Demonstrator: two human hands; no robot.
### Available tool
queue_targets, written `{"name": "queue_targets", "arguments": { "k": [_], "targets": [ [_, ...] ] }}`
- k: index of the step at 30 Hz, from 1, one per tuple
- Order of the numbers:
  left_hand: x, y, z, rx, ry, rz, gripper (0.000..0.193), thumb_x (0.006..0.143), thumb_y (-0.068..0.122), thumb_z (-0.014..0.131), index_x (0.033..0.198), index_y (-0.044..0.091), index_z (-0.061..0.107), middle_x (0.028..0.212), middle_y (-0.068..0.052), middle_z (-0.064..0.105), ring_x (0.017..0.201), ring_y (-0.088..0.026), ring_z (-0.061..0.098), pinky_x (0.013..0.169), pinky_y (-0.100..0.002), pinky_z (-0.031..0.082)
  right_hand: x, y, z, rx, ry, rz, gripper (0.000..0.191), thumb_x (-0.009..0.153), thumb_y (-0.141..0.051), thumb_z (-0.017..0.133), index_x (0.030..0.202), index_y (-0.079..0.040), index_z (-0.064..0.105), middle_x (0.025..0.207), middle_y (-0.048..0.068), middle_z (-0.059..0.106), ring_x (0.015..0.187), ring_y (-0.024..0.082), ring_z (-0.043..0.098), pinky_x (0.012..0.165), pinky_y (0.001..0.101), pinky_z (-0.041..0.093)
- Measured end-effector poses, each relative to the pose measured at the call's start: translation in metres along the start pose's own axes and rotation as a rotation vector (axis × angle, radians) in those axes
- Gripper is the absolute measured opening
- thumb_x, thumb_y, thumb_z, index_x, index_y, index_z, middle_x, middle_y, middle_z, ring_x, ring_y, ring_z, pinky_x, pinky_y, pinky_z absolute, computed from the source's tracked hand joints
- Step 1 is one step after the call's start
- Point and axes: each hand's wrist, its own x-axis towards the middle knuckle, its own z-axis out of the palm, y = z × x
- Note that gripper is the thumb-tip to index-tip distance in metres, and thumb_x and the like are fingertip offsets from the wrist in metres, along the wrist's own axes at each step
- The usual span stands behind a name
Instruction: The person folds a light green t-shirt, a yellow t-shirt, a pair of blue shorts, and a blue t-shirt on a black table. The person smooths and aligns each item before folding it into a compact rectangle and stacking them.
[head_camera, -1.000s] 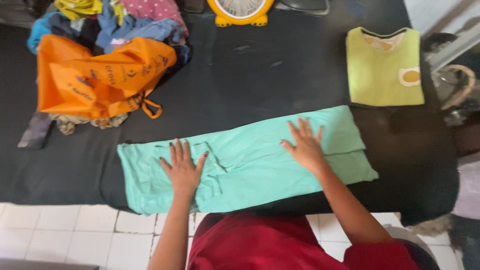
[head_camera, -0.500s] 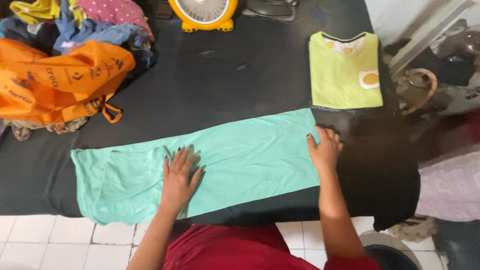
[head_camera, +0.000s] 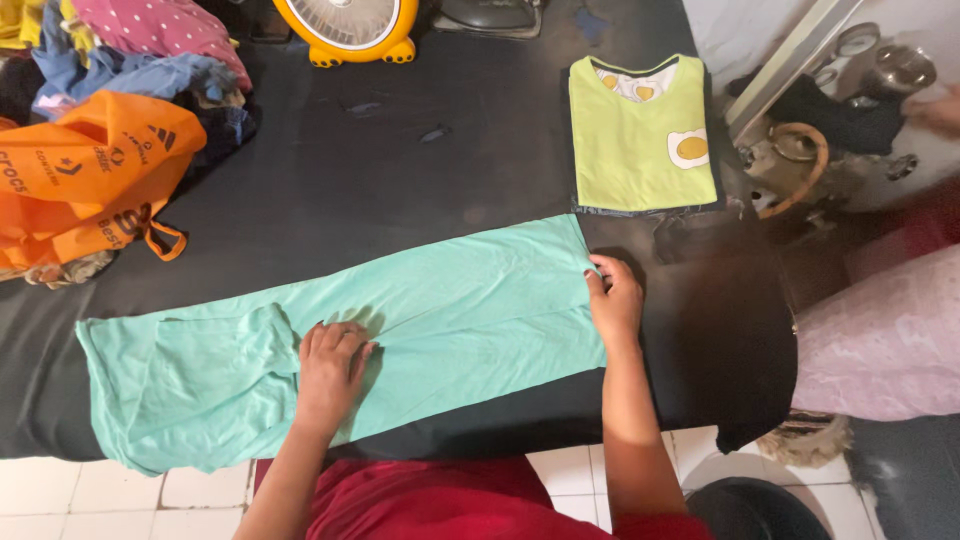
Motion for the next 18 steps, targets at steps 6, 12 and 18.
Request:
{"name": "queue_targets", "arguments": {
  "k": [6, 12, 18],
  "targets": [
    [0.015, -0.005, -0.006, -0.214, -0.154, -0.029, 0.019, 0.087, 0.022, 0.076, 0.096, 0.007, 0.071, 0.101, -0.01, 0.071, 0.102, -0.032, 0.065, 0.092, -0.044, 0.051, 0.002, -0.045, -0.008, -0.198, 0.018, -0.155, 0.028, 0.089, -0.013, 0.073, 0.118, -0.01, 0.071, 0.109, 0.009, 0.068, 0.097, 0.027, 0.066, 0.088, 0.0437, 0.048],
    [0.052, -0.001, 0.017, -0.099, -0.114, -0.068, 0.03, 0.093, 0.024, 0.071, 0.117, 0.007, 0.067, 0.126, -0.01, 0.068, 0.117, -0.034, 0.061, 0.103, -0.047, 0.048, 0.042, -0.072, 0.009, -0.299, -0.095, -0.432, 0.026, 0.092, -0.011, 0.069, 0.118, -0.011, 0.07, 0.117, 0.008, 0.068, 0.113, 0.032, 0.062, 0.095, 0.0465, 0.044],
    [0.057, -0.004, 0.046, 0.178, -0.077, -0.144, 0.067, 0.097, 0.042, 0.058, 0.151, 0.004, 0.047, 0.161, -0.019, 0.04, 0.15, -0.037, 0.033, 0.118, -0.064, 0.022, 0.112, -0.047, 0.052, -0.336, -0.27, -0.507, 0.022, 0.088, -0.008, 0.071, 0.11, -0.01, 0.071, 0.112, 0.009, 0.067, 0.111, 0.033, 0.061, 0.094, 0.0455, 0.045]
  ]
}}
